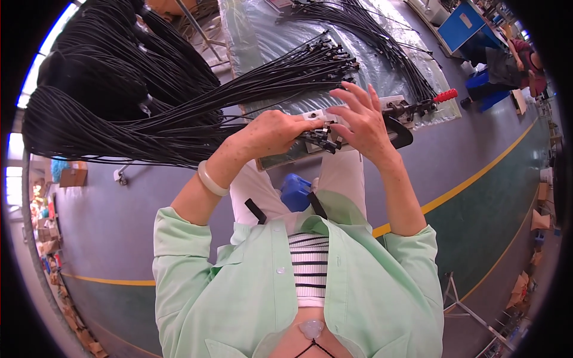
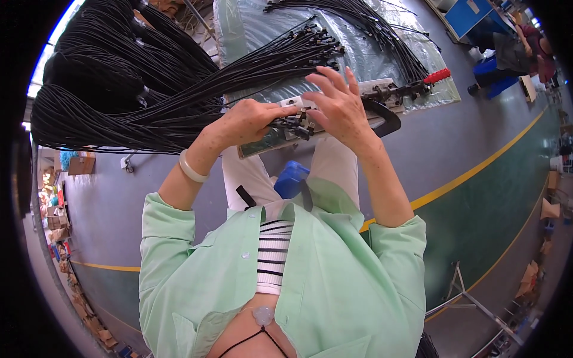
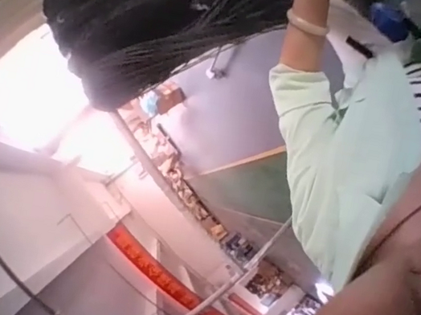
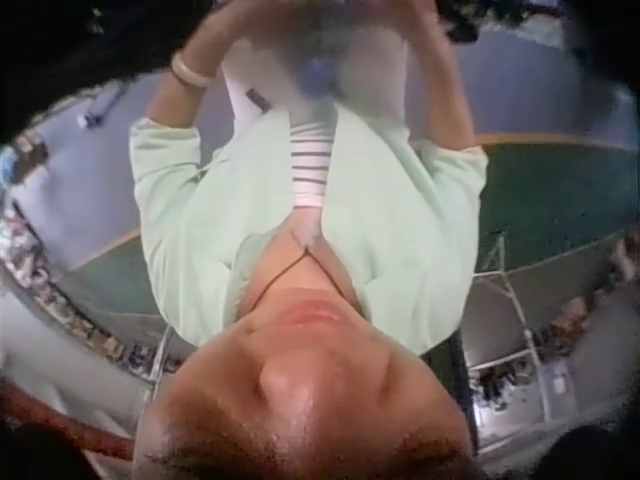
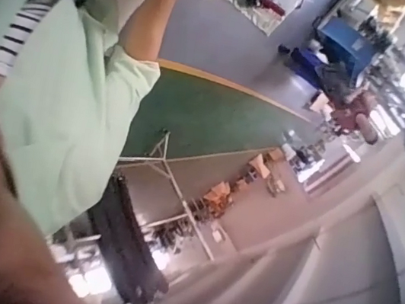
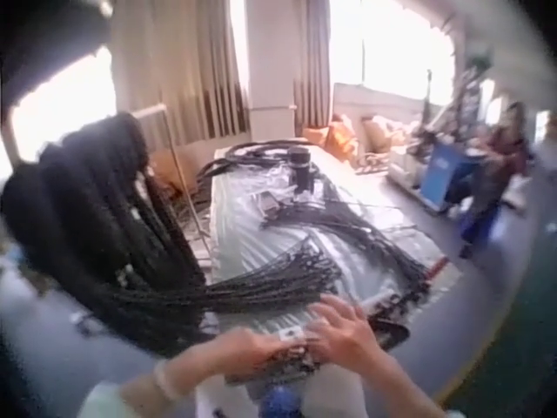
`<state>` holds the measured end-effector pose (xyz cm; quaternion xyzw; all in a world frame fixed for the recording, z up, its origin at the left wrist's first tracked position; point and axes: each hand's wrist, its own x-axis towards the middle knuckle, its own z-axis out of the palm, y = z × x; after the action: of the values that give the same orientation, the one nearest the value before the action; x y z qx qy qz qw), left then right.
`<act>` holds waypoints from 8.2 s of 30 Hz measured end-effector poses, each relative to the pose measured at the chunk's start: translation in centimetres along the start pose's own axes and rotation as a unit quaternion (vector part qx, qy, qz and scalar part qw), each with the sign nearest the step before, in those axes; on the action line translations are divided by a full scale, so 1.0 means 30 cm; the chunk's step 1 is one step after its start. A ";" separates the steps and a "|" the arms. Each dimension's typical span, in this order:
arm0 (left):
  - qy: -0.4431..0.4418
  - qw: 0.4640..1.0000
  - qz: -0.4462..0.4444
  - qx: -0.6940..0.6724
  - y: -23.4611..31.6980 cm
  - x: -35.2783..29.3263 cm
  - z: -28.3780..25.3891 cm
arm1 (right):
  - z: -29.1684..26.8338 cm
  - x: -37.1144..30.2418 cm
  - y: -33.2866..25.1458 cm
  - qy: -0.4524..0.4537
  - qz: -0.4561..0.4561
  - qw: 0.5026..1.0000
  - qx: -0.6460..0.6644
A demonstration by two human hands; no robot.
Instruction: Assembling electrical wire harnesses by feeding wire bundles into a processing machine on a factory workbench.
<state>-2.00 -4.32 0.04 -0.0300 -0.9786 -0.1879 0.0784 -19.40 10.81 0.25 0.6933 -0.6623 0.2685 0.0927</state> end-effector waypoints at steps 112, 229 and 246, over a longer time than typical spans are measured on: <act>0.123 0.991 -0.050 -0.011 0.071 -0.082 0.038 | 0.014 -0.025 -0.073 0.084 0.092 0.991 0.054; -0.116 0.989 -0.089 -0.030 0.034 0.009 -0.036 | -0.148 -0.064 0.331 0.276 0.319 0.864 0.275; -0.010 0.928 -0.019 -0.373 0.045 -0.059 -0.031 | -0.139 -0.007 0.077 0.240 0.058 0.967 0.060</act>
<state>0.01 -3.48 1.09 -0.0400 -0.8391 -0.5404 0.0476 -22.67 12.77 3.11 0.5734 -0.6424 0.4712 0.1909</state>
